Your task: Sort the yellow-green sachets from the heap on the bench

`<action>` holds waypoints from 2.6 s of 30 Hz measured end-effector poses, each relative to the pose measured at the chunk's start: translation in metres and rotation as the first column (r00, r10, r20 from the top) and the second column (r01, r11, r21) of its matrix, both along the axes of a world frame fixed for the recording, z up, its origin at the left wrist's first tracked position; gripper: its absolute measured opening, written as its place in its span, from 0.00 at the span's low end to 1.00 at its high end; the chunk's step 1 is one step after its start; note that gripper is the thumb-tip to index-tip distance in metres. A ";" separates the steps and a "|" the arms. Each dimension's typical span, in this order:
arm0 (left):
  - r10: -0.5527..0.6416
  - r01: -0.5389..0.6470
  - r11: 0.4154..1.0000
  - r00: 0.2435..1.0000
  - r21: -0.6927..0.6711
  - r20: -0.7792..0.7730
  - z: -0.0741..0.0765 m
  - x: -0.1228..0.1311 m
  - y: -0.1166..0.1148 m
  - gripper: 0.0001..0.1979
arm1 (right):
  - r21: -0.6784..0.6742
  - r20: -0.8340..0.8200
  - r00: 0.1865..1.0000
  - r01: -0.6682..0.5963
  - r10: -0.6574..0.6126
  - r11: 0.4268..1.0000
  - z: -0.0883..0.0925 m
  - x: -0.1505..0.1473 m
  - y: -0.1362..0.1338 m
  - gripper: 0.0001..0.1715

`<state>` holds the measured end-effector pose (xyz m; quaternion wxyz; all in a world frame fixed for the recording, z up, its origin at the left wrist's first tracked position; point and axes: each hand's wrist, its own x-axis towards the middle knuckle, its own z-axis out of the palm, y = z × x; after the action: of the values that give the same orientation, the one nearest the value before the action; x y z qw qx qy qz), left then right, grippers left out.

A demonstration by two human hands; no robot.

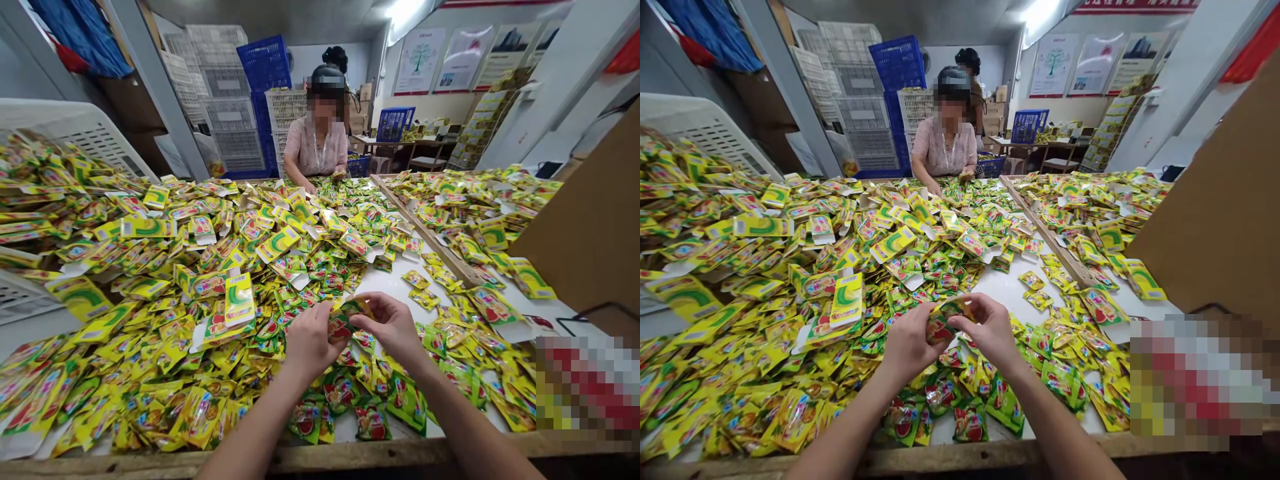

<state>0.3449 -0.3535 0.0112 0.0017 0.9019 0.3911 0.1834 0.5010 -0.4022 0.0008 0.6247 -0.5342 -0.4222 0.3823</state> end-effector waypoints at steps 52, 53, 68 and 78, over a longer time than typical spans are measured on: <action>-0.019 0.227 0.886 0.889 -0.404 0.457 0.004 -0.004 0.006 0.23 | -0.144 -0.083 0.983 -0.175 0.164 0.974 -0.004 -0.008 -0.001 0.20; 0.017 0.230 0.868 0.872 -0.440 0.489 0.006 -0.004 0.006 0.21 | -0.105 -0.031 0.999 -0.018 0.015 0.994 -0.004 -0.007 0.000 0.23; 0.263 0.091 0.865 0.755 -0.493 0.601 0.015 -0.015 0.019 0.20 | -0.072 0.475 0.663 0.685 -0.579 0.725 0.030 0.182 0.015 0.27; 0.209 0.037 0.927 0.777 -0.374 0.594 0.012 -0.013 0.022 0.07 | -0.491 0.719 0.687 0.392 0.108 0.778 -0.055 0.139 0.009 0.10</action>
<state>0.3322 -0.3313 0.0235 0.2900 0.7542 0.4367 0.3954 0.6400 -0.3935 -0.0540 0.2327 -0.8438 -0.4372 0.2067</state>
